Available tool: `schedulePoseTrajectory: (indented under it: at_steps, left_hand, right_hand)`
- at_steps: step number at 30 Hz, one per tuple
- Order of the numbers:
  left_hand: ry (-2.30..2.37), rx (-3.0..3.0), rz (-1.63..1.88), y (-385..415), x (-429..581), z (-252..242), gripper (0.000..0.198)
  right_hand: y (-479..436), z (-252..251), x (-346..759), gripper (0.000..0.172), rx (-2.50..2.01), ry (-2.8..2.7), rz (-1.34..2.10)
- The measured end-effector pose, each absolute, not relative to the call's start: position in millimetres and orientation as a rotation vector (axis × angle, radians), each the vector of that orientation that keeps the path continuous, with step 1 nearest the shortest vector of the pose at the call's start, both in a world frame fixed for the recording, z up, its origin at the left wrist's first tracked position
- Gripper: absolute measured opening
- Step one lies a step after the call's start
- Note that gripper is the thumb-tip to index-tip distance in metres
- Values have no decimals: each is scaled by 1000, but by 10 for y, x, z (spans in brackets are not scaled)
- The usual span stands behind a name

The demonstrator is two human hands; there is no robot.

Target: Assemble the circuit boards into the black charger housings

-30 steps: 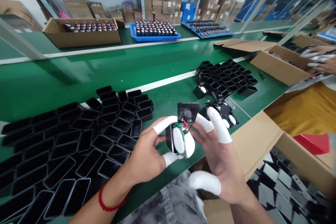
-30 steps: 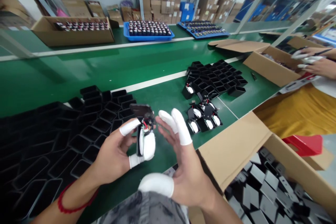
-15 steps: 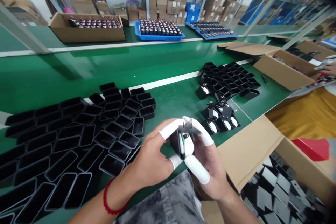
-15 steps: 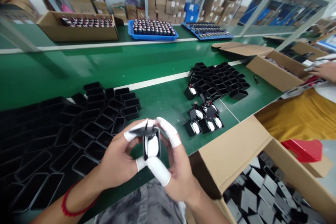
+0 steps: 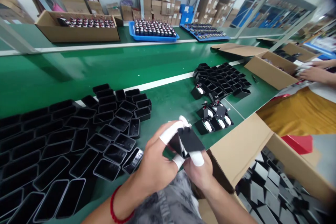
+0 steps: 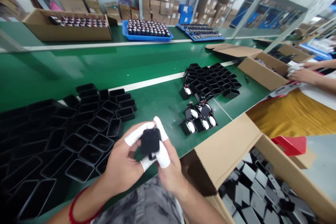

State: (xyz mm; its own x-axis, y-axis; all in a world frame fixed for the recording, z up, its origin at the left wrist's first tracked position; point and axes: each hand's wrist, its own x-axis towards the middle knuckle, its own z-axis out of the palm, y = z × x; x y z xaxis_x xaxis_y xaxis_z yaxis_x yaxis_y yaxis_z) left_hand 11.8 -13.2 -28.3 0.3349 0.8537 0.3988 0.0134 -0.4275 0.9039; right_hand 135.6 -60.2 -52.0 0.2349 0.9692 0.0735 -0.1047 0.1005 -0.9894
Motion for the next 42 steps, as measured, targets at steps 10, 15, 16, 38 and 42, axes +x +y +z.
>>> schedulePoseTrajectory:
  at_steps: [10,15,16,38,42]
  left_hand:
    - [860,1768,1196,-136,139,-306,65]
    - [899,1669,1177,-114,169,-350,62]
    - [904,1650,1169,-115,181,-361,62]
    - [1018,1616,1116,-65,265,-465,56]
    - [1114,1927,1066,-18,196,-314,61]
  right_hand:
    - [-575,-547,1281,52,-1066,-685,1220]
    - [-441,-464,1282,53,-1019,-597,1325]
    - [-424,-453,1289,50,-1027,-582,1312]
    - [-474,-618,1429,38,-1212,-764,1202]
    - [-572,-621,1477,40,-1370,-825,849]
